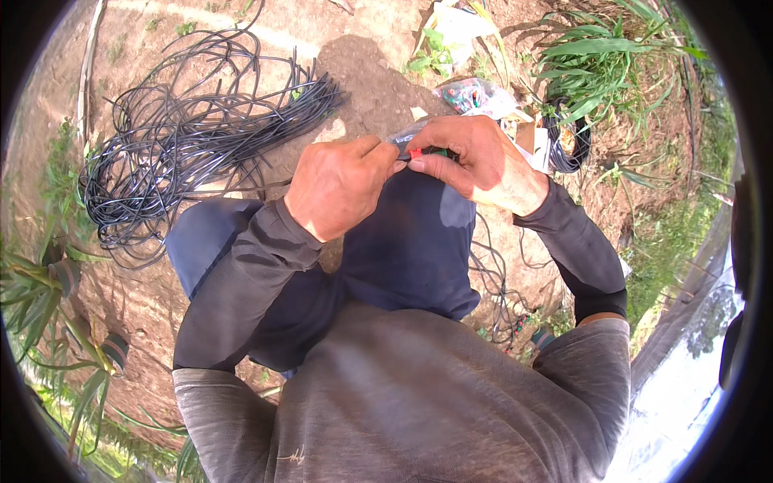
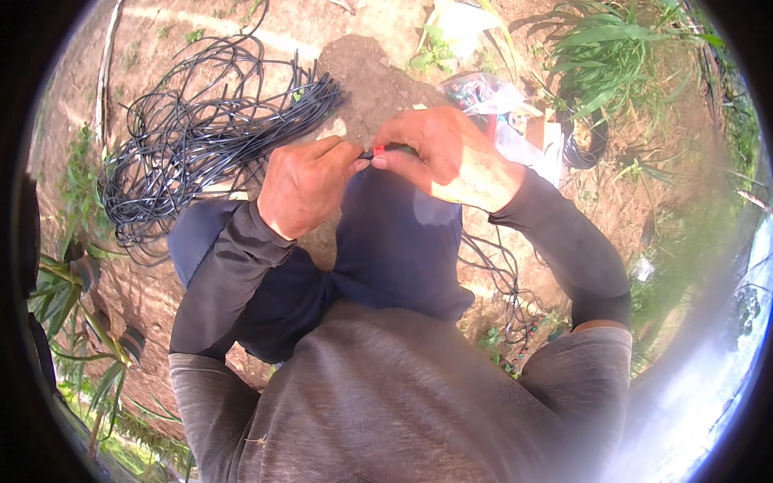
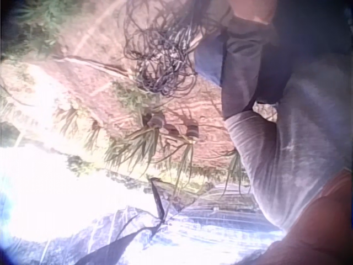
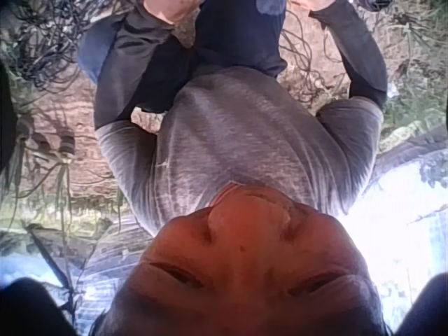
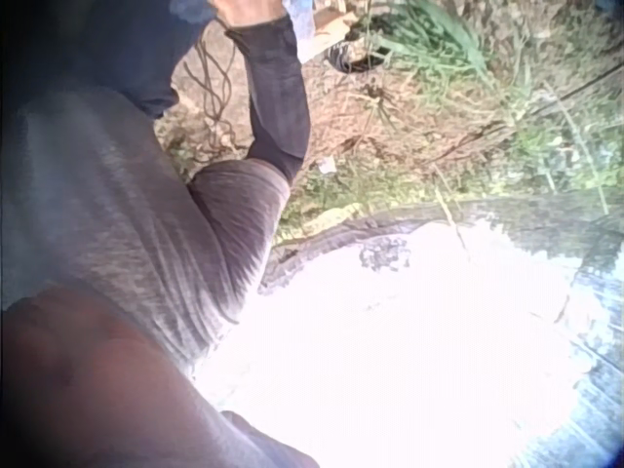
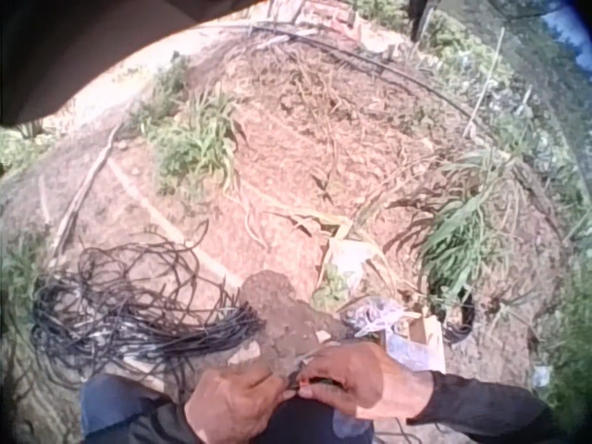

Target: The person assembles black cables by inserting small black plastic connectors onto the ends. They use a red-handled tool to crimp the connectors and yellow-handled pliers to cut the cables. The person works outdoors on bare soil with scattered tools and cable bundles nearby.

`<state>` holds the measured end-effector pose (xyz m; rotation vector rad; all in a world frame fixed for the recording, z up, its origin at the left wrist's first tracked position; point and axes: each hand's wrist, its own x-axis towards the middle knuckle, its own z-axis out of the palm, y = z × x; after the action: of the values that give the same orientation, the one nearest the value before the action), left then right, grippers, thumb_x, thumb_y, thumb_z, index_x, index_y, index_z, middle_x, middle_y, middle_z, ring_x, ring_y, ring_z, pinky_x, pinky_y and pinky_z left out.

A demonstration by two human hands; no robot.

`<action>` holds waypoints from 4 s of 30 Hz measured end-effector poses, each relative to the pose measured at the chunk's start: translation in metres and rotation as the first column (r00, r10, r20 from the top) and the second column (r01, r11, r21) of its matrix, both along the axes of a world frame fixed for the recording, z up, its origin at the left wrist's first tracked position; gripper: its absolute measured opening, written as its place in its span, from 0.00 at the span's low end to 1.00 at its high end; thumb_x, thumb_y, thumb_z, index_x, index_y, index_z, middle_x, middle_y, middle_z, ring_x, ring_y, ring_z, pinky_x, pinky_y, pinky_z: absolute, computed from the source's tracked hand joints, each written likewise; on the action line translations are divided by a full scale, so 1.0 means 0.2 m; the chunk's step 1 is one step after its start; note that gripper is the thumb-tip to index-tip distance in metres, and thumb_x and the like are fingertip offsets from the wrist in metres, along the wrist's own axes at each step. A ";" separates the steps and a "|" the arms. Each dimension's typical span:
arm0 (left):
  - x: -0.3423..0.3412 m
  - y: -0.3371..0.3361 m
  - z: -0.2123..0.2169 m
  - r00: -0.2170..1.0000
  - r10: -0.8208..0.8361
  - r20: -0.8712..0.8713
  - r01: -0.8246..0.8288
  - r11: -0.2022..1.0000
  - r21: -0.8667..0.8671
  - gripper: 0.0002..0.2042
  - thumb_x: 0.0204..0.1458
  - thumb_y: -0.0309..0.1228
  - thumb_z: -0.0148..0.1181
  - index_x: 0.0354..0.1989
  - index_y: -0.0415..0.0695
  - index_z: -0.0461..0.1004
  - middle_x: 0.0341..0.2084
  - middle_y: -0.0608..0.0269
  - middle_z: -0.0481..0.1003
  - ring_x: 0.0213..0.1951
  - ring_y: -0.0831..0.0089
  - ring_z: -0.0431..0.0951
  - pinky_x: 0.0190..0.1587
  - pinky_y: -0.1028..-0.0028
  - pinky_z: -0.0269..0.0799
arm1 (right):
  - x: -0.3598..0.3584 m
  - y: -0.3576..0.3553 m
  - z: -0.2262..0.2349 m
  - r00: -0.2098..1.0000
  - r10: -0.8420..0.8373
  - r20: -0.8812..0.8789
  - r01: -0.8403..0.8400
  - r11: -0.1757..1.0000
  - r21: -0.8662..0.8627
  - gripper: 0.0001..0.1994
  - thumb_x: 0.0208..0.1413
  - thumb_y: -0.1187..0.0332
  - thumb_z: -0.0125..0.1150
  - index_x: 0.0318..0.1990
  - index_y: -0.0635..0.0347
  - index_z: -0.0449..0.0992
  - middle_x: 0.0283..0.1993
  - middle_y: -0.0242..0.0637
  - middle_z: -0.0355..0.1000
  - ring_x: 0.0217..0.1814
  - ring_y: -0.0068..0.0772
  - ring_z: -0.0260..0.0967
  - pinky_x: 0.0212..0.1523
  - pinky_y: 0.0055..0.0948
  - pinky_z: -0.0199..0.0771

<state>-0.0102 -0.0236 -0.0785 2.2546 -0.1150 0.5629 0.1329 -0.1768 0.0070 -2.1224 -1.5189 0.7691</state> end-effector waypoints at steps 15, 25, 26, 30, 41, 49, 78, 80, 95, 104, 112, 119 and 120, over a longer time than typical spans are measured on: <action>0.01 0.05 0.02 0.961 -0.245 -0.129 0.161 0.875 -0.457 0.07 0.55 0.28 0.61 0.32 0.36 0.78 0.17 0.54 0.71 0.18 0.67 0.67 0.24 0.70 0.64 | -0.03 0.00 0.03 0.940 0.218 0.262 -0.266 0.950 0.165 0.11 0.46 0.75 0.69 0.38 0.64 0.77 0.31 0.40 0.72 0.32 0.45 0.70 0.34 0.37 0.70; -0.01 0.09 0.02 0.907 -0.347 -0.240 0.155 0.803 -0.576 0.09 0.58 0.29 0.59 0.35 0.33 0.78 0.20 0.59 0.75 0.22 0.79 0.69 0.26 0.75 0.68 | -0.04 0.04 0.02 0.885 0.284 0.369 -0.357 0.923 0.146 0.12 0.44 0.76 0.69 0.38 0.65 0.77 0.31 0.40 0.72 0.31 0.44 0.70 0.31 0.35 0.71; -0.01 0.09 0.02 0.906 -0.357 -0.227 0.170 0.799 -0.577 0.10 0.59 0.30 0.59 0.35 0.33 0.78 0.21 0.60 0.76 0.23 0.79 0.70 0.26 0.76 0.68 | -0.03 0.03 0.02 0.882 0.295 0.368 -0.356 0.928 0.108 0.15 0.44 0.75 0.70 0.42 0.65 0.76 0.34 0.41 0.72 0.34 0.44 0.70 0.33 0.34 0.72; 0.04 0.08 0.00 0.954 -0.239 -0.179 -0.039 0.495 -0.868 0.13 0.61 0.33 0.57 0.36 0.33 0.79 0.18 0.69 0.72 0.18 0.83 0.63 0.20 0.77 0.60 | 0.00 0.11 0.07 0.918 0.049 0.393 -0.157 0.956 0.249 0.30 0.47 0.71 0.70 0.59 0.63 0.67 0.50 0.45 0.70 0.49 0.42 0.70 0.46 0.31 0.73; 0.08 0.15 0.13 0.915 -0.363 -0.174 -0.080 0.260 -0.962 0.19 0.66 0.41 0.47 0.35 0.37 0.75 0.19 0.67 0.71 0.18 0.84 0.67 0.19 0.82 0.61 | -0.15 0.17 -0.14 0.665 -0.309 -0.680 0.601 0.761 0.243 0.17 0.61 0.62 0.61 0.51 0.66 0.75 0.47 0.38 0.76 0.50 0.26 0.71 0.49 0.30 0.73; -0.05 0.41 0.24 0.844 -0.186 -0.503 -0.080 0.884 -0.461 0.12 0.60 0.31 0.59 0.47 0.38 0.79 0.22 0.73 0.71 0.24 0.87 0.63 0.27 0.82 0.60 | 0.17 -0.08 0.19 0.532 -0.216 -0.819 0.806 0.426 0.411 0.14 0.68 0.62 0.49 0.50 0.61 0.73 0.48 0.42 0.77 0.48 0.29 0.77 0.47 0.26 0.78; 0.41 0.30 0.95 0.911 -0.382 -0.156 0.176 0.702 -0.690 0.14 0.65 0.32 0.51 0.51 0.35 0.75 0.26 0.66 0.75 0.30 0.80 0.76 0.36 0.79 0.73 | 0.32 0.21 0.70 0.632 -0.029 -0.774 0.633 0.596 0.494 0.09 0.55 0.67 0.67 0.34 0.62 0.75 0.29 0.26 0.69 0.27 0.15 0.64 0.30 0.18 0.66; 0.44 0.27 0.98 0.932 -0.348 -0.096 0.179 0.678 -0.713 0.13 0.64 0.30 0.51 0.50 0.34 0.75 0.26 0.66 0.75 0.29 0.80 0.76 0.36 0.79 0.73 | 0.30 0.26 0.67 0.646 -0.053 -0.762 0.636 0.589 0.499 0.09 0.55 0.66 0.67 0.32 0.60 0.74 0.29 0.27 0.70 0.27 0.15 0.65 0.30 0.17 0.66; 0.36 0.31 0.81 0.959 0.191 0.208 -0.130 0.953 -0.273 0.10 0.54 0.23 0.61 0.45 0.39 0.79 0.25 0.62 0.76 0.27 0.69 0.77 0.29 0.74 0.71 | 0.25 0.40 0.54 0.676 -0.088 -0.732 0.626 0.593 0.507 0.07 0.54 0.66 0.63 0.33 0.58 0.74 0.25 0.23 0.68 0.23 0.14 0.61 0.25 0.17 0.58; 0.36 0.29 0.81 0.890 0.258 0.375 -0.272 0.962 -0.017 0.07 0.50 0.22 0.64 0.38 0.38 0.79 0.25 0.58 0.75 0.24 0.67 0.74 0.28 0.72 0.68 | 0.19 0.41 0.56 0.448 -0.129 -0.885 0.758 0.580 0.299 0.10 0.55 0.62 0.65 0.28 0.57 0.75 0.25 0.26 0.70 0.24 0.15 0.63 0.27 0.18 0.62; 0.35 0.29 0.80 0.890 0.249 0.383 -0.269 0.963 0.000 0.05 0.51 0.21 0.63 0.37 0.37 0.79 0.23 0.59 0.73 0.23 0.70 0.72 0.26 0.73 0.66 | 0.19 0.39 0.52 0.503 -0.161 -0.849 0.707 0.642 0.297 0.06 0.59 0.65 0.61 0.34 0.56 0.74 0.26 0.25 0.69 0.26 0.16 0.65 0.26 0.19 0.63; 0.33 0.29 0.78 0.857 0.304 0.416 -0.295 0.951 -0.087 0.05 0.50 0.23 0.64 0.35 0.38 0.80 0.22 0.55 0.73 0.24 0.60 0.75 0.26 0.70 0.68 | 0.14 0.39 0.52 0.409 -0.024 -0.912 0.646 0.714 0.271 0.17 0.59 0.63 0.62 0.52 0.63 0.73 0.31 0.28 0.71 0.32 0.19 0.69 0.32 0.19 0.68; 0.33 0.29 0.78 0.872 0.310 0.379 -0.265 0.950 -0.166 0.05 0.50 0.23 0.64 0.35 0.38 0.80 0.22 0.55 0.73 0.23 0.62 0.75 0.26 0.71 0.68 | 0.14 0.38 0.52 0.394 0.049 -0.918 0.620 0.724 0.304 0.19 0.60 0.64 0.62 0.55 0.63 0.72 0.33 0.28 0.72 0.35 0.19 0.69 0.34 0.19 0.68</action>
<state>0.0553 0.0348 0.0768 2.0315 0.0497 1.1652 0.1611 -0.1014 0.1107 -1.0482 -0.5696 0.8636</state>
